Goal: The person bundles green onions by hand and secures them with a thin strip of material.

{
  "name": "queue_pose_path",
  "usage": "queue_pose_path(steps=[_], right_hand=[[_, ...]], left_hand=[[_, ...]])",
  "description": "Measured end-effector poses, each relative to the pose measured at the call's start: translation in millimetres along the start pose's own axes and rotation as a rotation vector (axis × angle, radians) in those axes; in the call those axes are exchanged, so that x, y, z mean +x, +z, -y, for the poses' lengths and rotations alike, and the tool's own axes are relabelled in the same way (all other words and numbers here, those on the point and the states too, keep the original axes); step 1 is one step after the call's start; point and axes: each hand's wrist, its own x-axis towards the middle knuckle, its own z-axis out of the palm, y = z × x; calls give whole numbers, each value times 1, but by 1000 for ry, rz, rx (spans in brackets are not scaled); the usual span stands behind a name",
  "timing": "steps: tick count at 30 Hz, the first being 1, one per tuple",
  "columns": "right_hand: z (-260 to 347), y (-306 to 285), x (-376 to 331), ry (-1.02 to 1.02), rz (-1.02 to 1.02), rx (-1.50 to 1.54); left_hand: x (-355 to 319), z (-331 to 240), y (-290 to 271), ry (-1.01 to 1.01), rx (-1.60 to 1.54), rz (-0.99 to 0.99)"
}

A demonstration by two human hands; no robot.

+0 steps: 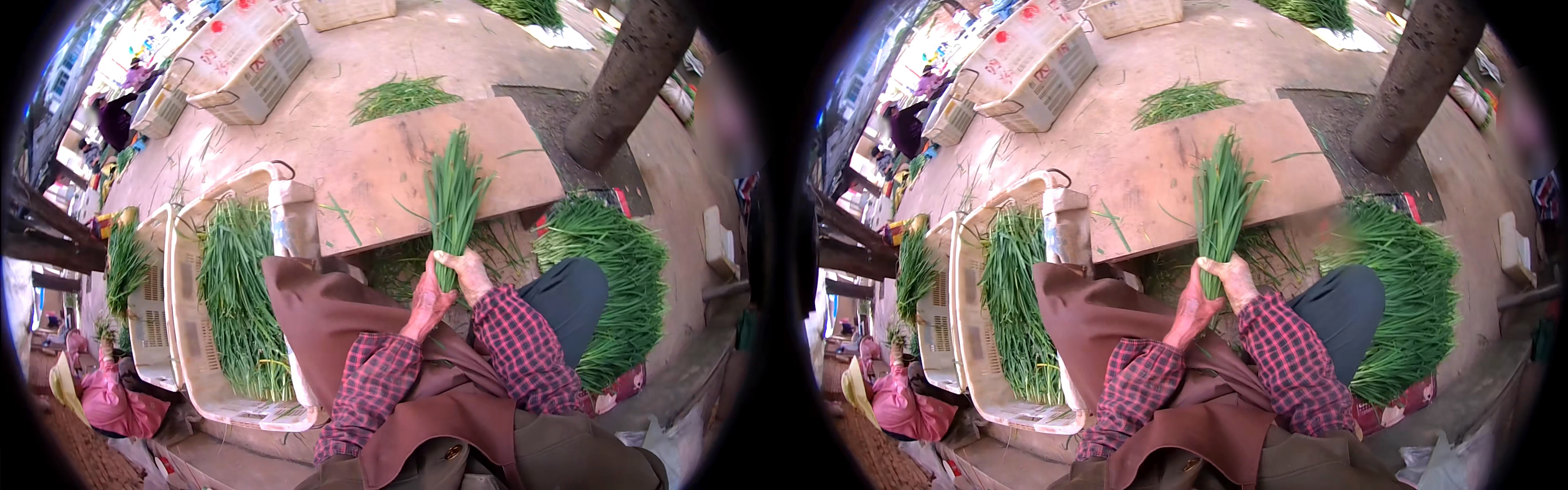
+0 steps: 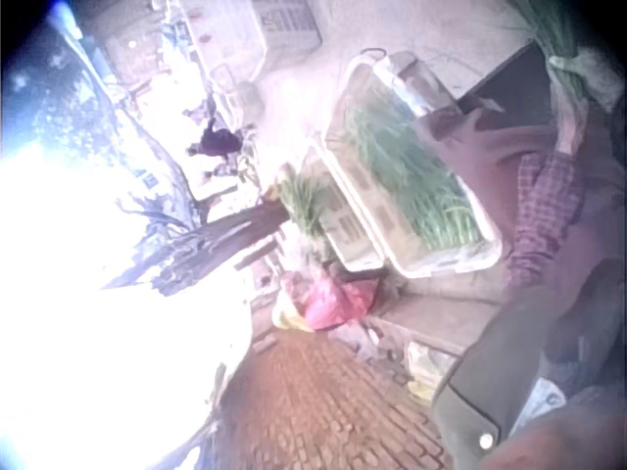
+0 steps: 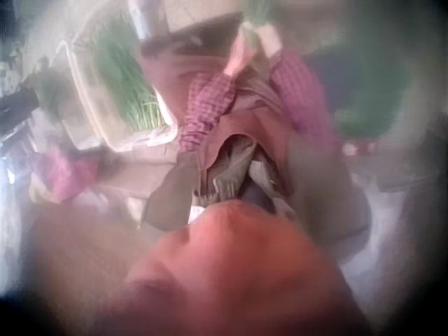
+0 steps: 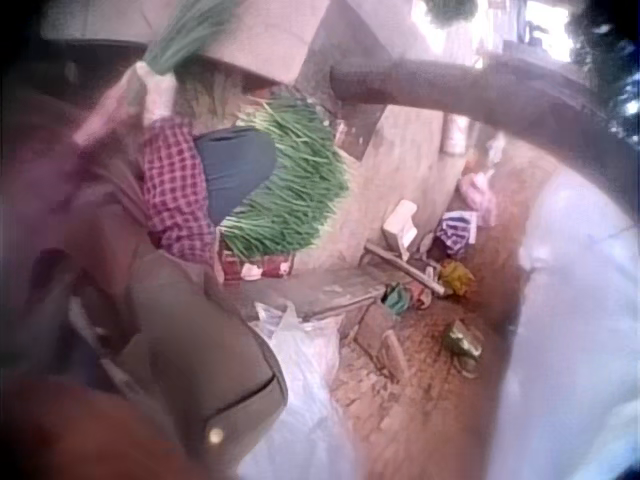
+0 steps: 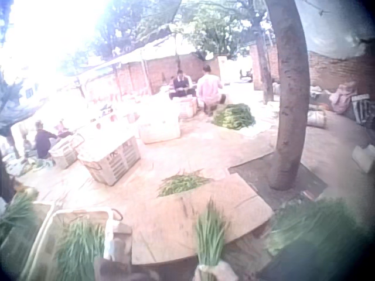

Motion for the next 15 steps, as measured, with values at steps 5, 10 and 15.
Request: queue_pose_path(steps=[5,10,15], right_hand=[[13,4,-9,8,-29,109],[40,14,-16,-204,3,43],[80,41,-10,-474,70,-149]], left_hand=[[-3,-13,1,90,41,-53],[1,-51,-10,204,0,-97],[33,-74,-36,311,-108,-110]])
